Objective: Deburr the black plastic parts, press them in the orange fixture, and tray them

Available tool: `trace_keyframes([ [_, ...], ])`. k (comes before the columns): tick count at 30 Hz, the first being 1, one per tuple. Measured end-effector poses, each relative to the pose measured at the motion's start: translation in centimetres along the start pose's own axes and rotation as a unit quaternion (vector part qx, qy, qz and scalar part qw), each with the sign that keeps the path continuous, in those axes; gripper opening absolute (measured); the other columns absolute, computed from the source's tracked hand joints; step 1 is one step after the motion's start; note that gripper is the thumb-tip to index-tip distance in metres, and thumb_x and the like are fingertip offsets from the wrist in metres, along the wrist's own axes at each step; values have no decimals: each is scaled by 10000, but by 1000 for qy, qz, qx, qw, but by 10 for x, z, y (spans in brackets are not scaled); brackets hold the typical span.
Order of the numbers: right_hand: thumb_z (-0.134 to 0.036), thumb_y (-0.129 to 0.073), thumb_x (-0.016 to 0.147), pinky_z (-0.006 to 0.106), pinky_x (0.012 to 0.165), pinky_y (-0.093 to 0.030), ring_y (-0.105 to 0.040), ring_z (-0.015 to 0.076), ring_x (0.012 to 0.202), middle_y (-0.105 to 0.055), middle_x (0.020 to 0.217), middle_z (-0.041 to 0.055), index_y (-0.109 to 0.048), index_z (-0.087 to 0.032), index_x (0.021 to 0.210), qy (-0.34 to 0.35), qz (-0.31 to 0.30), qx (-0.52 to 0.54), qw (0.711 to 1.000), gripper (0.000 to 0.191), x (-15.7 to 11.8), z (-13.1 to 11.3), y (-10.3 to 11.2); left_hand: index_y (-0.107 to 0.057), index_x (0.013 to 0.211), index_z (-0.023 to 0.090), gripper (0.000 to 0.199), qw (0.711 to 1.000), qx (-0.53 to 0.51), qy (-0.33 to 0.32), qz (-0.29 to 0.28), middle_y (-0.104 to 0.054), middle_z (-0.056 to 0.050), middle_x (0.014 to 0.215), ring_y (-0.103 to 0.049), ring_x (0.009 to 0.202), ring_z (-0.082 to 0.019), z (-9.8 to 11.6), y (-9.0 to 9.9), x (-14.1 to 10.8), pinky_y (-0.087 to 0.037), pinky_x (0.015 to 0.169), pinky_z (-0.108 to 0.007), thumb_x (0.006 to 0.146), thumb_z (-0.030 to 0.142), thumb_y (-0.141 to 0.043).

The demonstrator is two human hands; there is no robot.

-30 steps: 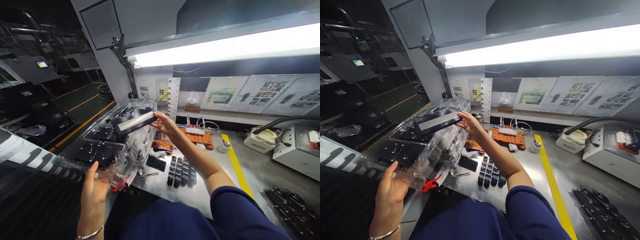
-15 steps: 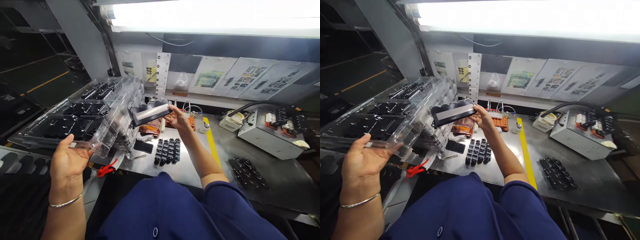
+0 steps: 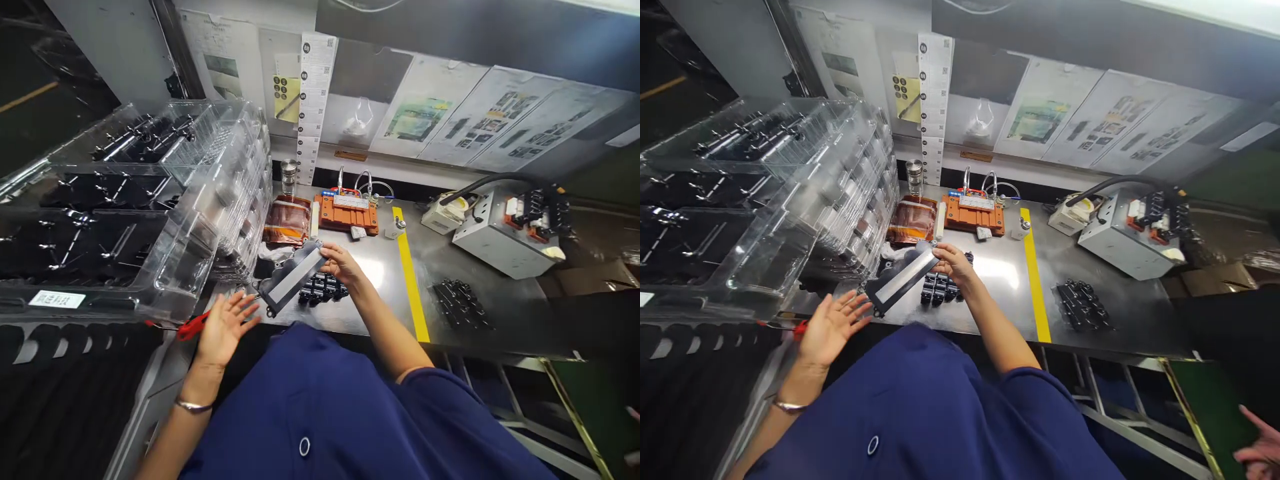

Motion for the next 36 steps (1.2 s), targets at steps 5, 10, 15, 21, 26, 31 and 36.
trace_keyframes([
  [5,-238,-835,541,263,512,-585,-641,121,540,-671,677,-24,-624,-183,832,-18,-12,1,1000,364,1,29,-5,-653,1044,154,471,974,-11,154,-169,-710,-185,1011,-664,982,-396,-38,-29,17,-570,642,-537,837,552,-509],
  [10,-342,-819,601,270,595,-601,-642,115,613,-662,713,-15,-639,-183,824,6,-14,-31,999,327,-3,35,28,-640,1094,127,414,972,36,162,-164,-719,-203,991,-686,924,-402,-47,-53,33,-581,531,-477,854,435,-503],
  [15,-361,-606,838,331,838,-556,-645,164,925,-690,997,56,-647,-191,1023,88,170,-365,911,255,33,1,111,-604,1133,150,341,974,73,149,-154,-734,-159,953,-716,827,-348,-67,-96,44,-572,484,-382,834,281,-506],
  [21,-249,-637,799,500,1082,-304,-343,331,1319,-373,1434,237,-468,-92,1276,77,335,-487,803,530,110,-37,205,-652,1005,129,298,986,49,112,-115,-740,-163,883,-716,735,-339,-87,-139,44,-547,426,-362,808,293,-500],
  [26,-207,-641,762,466,1042,-329,-382,337,1258,-425,1359,263,-458,-47,1248,55,330,-519,786,543,157,-29,234,-678,937,108,307,991,26,76,-104,-740,-167,858,-709,713,-341,-96,-159,41,-533,415,-361,799,318,-502],
  [31,-291,-629,762,402,938,-421,-517,266,1085,-596,1193,137,-537,-156,1176,84,276,-506,813,446,149,-24,219,-675,950,103,363,996,3,41,-82,-737,-162,837,-705,694,-329,-96,-161,51,-524,413,-355,846,386,-473],
  [36,-452,-574,837,382,908,-448,-554,234,1039,-632,1171,81,-596,-230,1210,328,123,-428,833,435,89,-49,150,-655,1037,143,386,998,-3,23,-59,-738,-124,852,-711,793,-291,-101,-175,67,-567,522,-335,919,408,-400],
])
Point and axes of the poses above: each hand's wrist, its own x-axis towards the middle knuckle, its own y-axis out of the back of the hand, z = x × y, the point moved 4 cm from there along x, towards the middle knuckle
